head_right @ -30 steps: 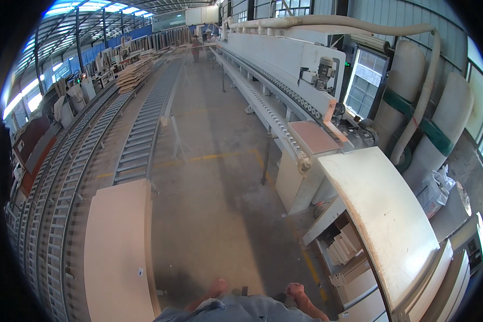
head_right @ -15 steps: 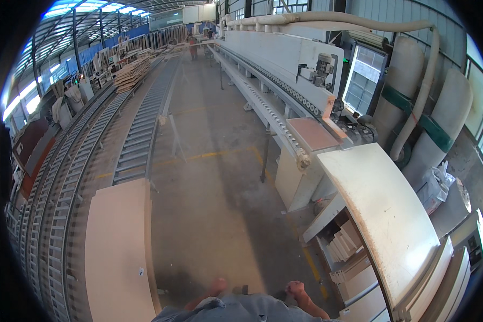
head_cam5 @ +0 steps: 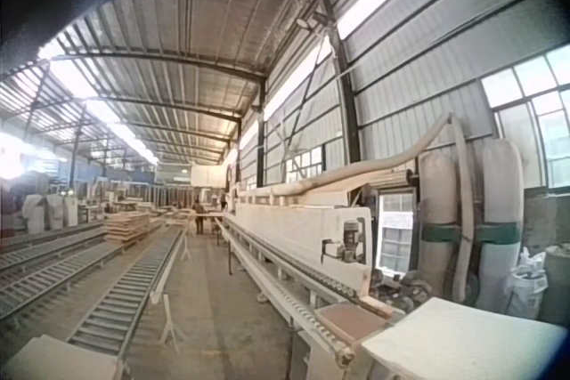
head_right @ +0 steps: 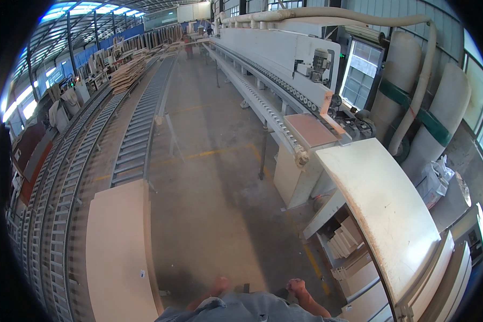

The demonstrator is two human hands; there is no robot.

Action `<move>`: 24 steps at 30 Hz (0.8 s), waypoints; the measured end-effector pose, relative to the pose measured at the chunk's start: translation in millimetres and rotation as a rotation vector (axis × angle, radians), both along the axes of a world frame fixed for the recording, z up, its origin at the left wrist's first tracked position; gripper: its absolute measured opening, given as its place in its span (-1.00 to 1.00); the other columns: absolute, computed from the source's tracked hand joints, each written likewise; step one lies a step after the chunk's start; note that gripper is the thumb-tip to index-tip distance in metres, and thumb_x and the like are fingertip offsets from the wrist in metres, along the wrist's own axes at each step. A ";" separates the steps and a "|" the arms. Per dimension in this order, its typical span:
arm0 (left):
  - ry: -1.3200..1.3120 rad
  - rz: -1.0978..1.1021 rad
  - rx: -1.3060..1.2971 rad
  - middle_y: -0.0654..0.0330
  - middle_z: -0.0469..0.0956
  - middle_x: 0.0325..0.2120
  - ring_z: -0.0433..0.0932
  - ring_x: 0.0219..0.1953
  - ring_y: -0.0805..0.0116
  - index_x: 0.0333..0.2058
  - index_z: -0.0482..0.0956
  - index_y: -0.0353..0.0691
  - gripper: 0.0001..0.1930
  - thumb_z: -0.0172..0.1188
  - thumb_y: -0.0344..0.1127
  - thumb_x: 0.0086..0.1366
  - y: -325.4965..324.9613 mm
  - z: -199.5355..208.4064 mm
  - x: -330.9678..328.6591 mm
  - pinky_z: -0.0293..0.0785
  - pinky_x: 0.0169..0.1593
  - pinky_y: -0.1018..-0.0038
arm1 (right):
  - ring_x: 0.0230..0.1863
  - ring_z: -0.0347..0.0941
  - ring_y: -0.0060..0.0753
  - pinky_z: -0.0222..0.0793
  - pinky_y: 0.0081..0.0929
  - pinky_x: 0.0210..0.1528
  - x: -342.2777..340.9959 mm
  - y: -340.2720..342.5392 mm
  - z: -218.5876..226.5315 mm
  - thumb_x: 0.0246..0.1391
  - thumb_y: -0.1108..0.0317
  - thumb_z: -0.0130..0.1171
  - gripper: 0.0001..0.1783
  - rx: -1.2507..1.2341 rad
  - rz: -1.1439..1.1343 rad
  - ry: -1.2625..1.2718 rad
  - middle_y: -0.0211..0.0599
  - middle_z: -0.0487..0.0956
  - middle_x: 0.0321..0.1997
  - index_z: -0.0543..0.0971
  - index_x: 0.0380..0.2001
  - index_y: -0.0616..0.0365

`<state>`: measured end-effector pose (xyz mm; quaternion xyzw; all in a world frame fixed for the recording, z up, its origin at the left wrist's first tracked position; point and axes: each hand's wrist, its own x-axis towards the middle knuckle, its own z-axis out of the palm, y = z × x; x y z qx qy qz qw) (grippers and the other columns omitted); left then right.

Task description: The person catches wooden panels exiting a machine conveyor and stacks them onto a pile by hand, then processes smaller wooden boards on a table using a wooden block and stacks them.

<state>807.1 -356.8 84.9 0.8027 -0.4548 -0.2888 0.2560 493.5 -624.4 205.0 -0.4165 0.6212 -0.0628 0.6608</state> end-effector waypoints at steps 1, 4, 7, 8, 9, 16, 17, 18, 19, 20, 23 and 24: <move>-0.001 -0.002 0.000 -0.03 0.61 -0.33 0.60 -0.24 -0.05 -0.41 0.67 -0.12 -0.75 0.11 -0.19 -0.04 -0.1 1.7 0.8 0.52 -0.17 0.20 | -0.50 0.53 -0.33 0.53 -0.37 -0.48 -0.1 0.4 -0.5 0.02 0.46 0.10 -0.91 -0.003 -0.003 -0.018 -0.18 0.58 -0.44 0.57 -0.44 0.21; -0.085 -0.062 0.040 0.00 0.62 -0.32 0.60 -0.23 -0.04 -0.41 0.68 -0.11 -0.75 0.11 -0.19 -0.04 1.4 6.3 3.2 0.52 -0.16 0.21 | -0.53 0.53 -0.35 0.49 -0.40 -0.52 0.7 1.4 -3.2 0.04 0.43 0.10 -0.91 -0.003 0.003 -0.034 -0.22 0.58 -0.48 0.57 -0.43 0.19; 0.010 0.025 0.035 0.02 0.63 -0.32 0.61 -0.23 0.00 -0.40 0.69 -0.11 -0.74 0.11 -0.20 -0.04 2.4 7.6 3.7 0.53 -0.15 0.23 | -0.54 0.53 -0.37 0.45 -0.43 -0.55 1.9 1.5 -5.5 0.06 0.39 0.11 -0.89 0.001 0.035 -0.030 -0.27 0.57 -0.51 0.57 -0.43 0.17; 0.010 0.072 0.131 0.02 0.63 -0.32 0.61 -0.23 0.01 -0.41 0.69 -0.11 -0.75 0.11 -0.20 -0.04 -4.6 14.5 1.8 0.53 -0.15 0.24 | -0.54 0.53 -0.38 0.45 -0.43 -0.55 0.6 0.5 -7.9 0.05 0.39 0.11 -0.89 -0.002 0.054 -0.021 -0.27 0.57 -0.51 0.57 -0.44 0.17; 0.009 0.120 0.228 0.02 0.63 -0.33 0.62 -0.23 0.02 -0.41 0.69 -0.12 -0.75 0.11 -0.21 -0.04 -9.6 22.8 -0.7 0.53 -0.14 0.25 | -0.54 0.53 -0.38 0.45 -0.43 -0.55 -0.4 0.2 -9.1 0.05 0.39 0.11 -0.89 -0.001 0.047 -0.019 -0.27 0.57 -0.51 0.57 -0.44 0.17; 0.152 0.293 0.196 0.03 0.63 -0.33 0.63 -0.24 0.02 -0.40 0.69 -0.12 -0.75 0.12 -0.21 -0.03 -12.0 31.7 -2.8 0.53 -0.15 0.25 | -0.52 0.53 -0.40 0.46 -0.44 -0.54 2.3 -0.9 -5.8 0.06 0.37 0.08 -0.87 0.015 -0.008 -0.040 -0.26 0.58 -0.51 0.57 -0.45 0.16; 0.081 0.189 0.084 0.02 0.63 -0.34 0.63 -0.24 0.03 -0.40 0.69 -0.13 -0.75 0.12 -0.20 -0.03 -7.8 24.4 0.9 0.53 -0.15 0.25 | -0.52 0.53 -0.40 0.46 -0.44 -0.54 2.4 -0.2 -3.2 0.07 0.37 0.07 -0.86 0.031 -0.022 -0.061 -0.26 0.58 -0.51 0.57 -0.46 0.17; 0.013 0.085 -0.029 0.01 0.63 -0.34 0.63 -0.25 0.03 -0.39 0.69 -0.13 -0.75 0.13 -0.20 -0.03 -5.6 16.2 3.1 0.53 -0.16 0.24 | -0.52 0.53 -0.40 0.46 -0.44 -0.54 2.3 0.4 -1.7 0.07 0.37 0.07 -0.86 0.035 -0.030 -0.062 -0.26 0.58 -0.51 0.57 -0.46 0.17; 0.012 0.077 -0.026 0.01 0.63 -0.34 0.63 -0.25 0.03 -0.39 0.69 -0.13 -0.75 0.13 -0.20 -0.03 -8.1 8.4 4.6 0.53 -0.16 0.24 | -0.52 0.54 -0.40 0.46 -0.44 -0.54 1.8 0.8 -0.5 0.07 0.37 0.06 -0.86 -0.010 0.012 -0.038 -0.27 0.58 -0.51 0.57 -0.45 0.17; 0.029 0.109 0.050 0.00 0.63 -0.35 0.63 -0.24 0.02 -0.39 0.69 -0.14 -0.75 0.13 -0.20 -0.02 -13.3 3.2 6.3 0.53 -0.16 0.24 | -0.52 0.54 -0.39 0.47 -0.44 -0.54 0.1 1.9 -0.8 0.07 0.37 0.06 -0.85 -0.055 0.051 -0.013 -0.27 0.58 -0.52 0.57 -0.45 0.17; 0.048 0.136 0.117 -0.02 0.63 -0.40 0.64 -0.28 0.04 -0.41 0.69 -0.15 -0.75 0.13 -0.21 -0.01 -19.4 4.9 3.8 0.53 -0.19 0.25 | -0.53 0.54 -0.37 0.48 -0.45 -0.54 -7.1 3.5 -13.5 0.06 0.38 0.06 -0.86 -0.013 -0.045 -0.047 -0.26 0.57 -0.52 0.57 -0.45 0.18; 0.044 0.146 0.110 -0.02 0.63 -0.43 0.64 -0.32 0.06 -0.42 0.68 -0.17 -0.76 0.13 -0.21 0.00 -19.9 5.1 4.0 0.53 -0.22 0.27 | -0.53 0.54 -0.37 0.48 -0.45 -0.54 -8.4 7.0 -13.0 0.06 0.38 0.06 -0.86 -0.010 -0.061 -0.046 -0.26 0.57 -0.52 0.57 -0.45 0.18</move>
